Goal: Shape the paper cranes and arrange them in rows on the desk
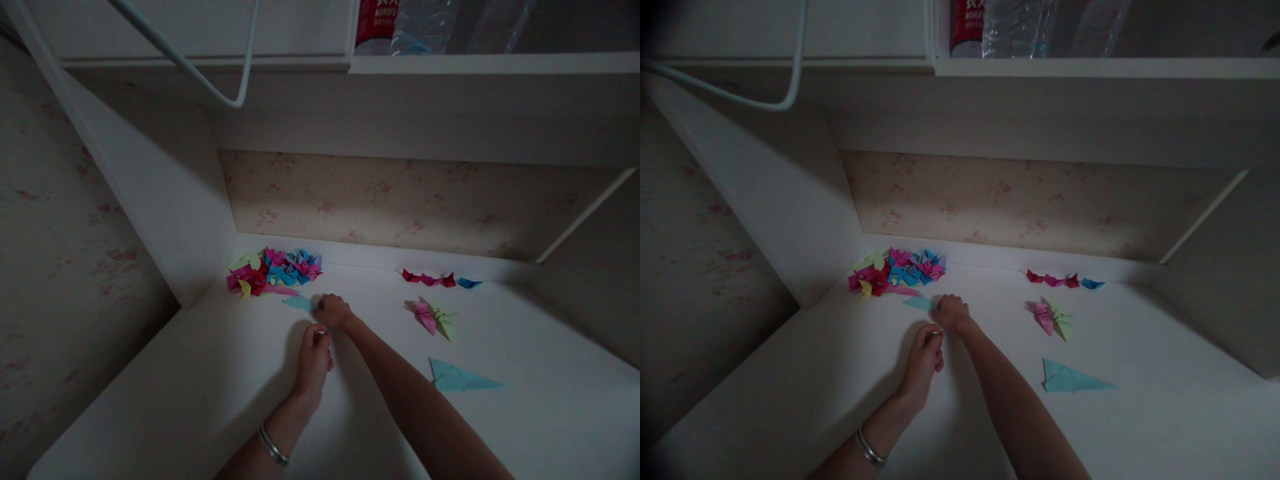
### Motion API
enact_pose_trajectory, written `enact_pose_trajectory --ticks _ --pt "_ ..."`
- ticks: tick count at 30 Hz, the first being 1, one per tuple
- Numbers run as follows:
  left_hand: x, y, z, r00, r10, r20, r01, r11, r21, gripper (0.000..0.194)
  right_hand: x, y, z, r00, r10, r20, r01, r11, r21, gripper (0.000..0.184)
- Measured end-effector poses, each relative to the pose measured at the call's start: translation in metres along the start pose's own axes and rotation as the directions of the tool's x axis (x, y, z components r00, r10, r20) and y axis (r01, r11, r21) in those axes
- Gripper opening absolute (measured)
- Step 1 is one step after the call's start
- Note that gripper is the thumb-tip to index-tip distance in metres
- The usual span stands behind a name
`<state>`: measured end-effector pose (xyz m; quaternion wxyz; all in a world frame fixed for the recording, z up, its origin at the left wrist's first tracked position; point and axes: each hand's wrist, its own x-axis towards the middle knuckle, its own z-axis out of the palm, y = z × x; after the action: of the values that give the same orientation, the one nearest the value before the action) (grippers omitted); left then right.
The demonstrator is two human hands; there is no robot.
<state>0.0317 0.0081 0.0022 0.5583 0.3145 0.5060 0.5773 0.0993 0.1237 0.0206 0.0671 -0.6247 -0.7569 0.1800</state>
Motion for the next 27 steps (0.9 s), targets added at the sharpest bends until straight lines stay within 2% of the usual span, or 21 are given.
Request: enact_pose_trajectory --ticks 5,9,11,12,13,15,17,19,21,23,27 --pt "-0.005 -0.002 0.003 0.998 0.048 0.051 -0.052 0.996 0.073 0.023 -0.028 0.018 -0.007 0.996 -0.085 0.04 0.081 0.992 0.096 0.021" --pt "-0.009 -0.004 0.005 0.99 0.1 0.097 -0.114 0.98 0.161 0.019 -0.068 0.035 -0.007 0.991 -0.131 -0.026 0.134 0.97 0.204 0.014" --pt "-0.012 -0.003 0.007 0.982 0.137 0.129 -0.161 0.967 0.198 0.018 -0.09 0.044 -0.004 0.99 -0.108 -0.095 0.132 0.945 0.3 0.012" --pt "-0.014 -0.001 0.008 0.978 0.151 0.143 -0.179 0.961 0.211 0.019 -0.101 0.048 -0.002 0.987 -0.073 -0.144 0.125 0.908 0.399 0.012" --pt "-0.016 0.001 0.009 0.975 0.161 0.156 -0.193 0.955 0.224 0.02 -0.11 0.051 0.001 0.98 -0.014 -0.197 0.121 0.832 0.541 0.013" --pt "-0.02 0.005 0.01 0.968 0.172 0.184 -0.215 0.944 0.25 0.022 -0.128 0.056 0.005 0.959 0.131 -0.252 0.13 0.587 0.799 0.021" --pt "-0.023 0.01 0.011 0.957 0.188 0.221 -0.246 0.929 0.275 0.024 -0.141 0.057 0.009 0.94 0.246 -0.236 0.141 0.352 0.925 0.032" --pt "-0.025 0.012 0.012 0.946 0.19 0.264 -0.267 0.917 0.297 0.026 -0.151 0.053 0.011 0.934 0.292 -0.205 0.143 0.222 0.965 0.039" --pt "-0.025 0.011 0.012 0.936 0.163 0.311 -0.265 0.909 0.322 0.027 -0.157 0.047 0.014 0.947 0.263 -0.186 0.149 0.156 0.977 0.04" --pt "-0.023 0.007 0.011 0.927 0.136 0.35 -0.26 0.905 0.337 0.028 -0.16 0.041 0.017 0.963 0.198 -0.183 0.158 0.137 0.978 0.035" --pt "-0.016 -0.002 0.009 0.934 0.122 0.336 -0.234 0.919 0.317 0.03 -0.161 0.034 0.026 0.976 0.135 -0.171 0.138 0.226 0.964 0.029"
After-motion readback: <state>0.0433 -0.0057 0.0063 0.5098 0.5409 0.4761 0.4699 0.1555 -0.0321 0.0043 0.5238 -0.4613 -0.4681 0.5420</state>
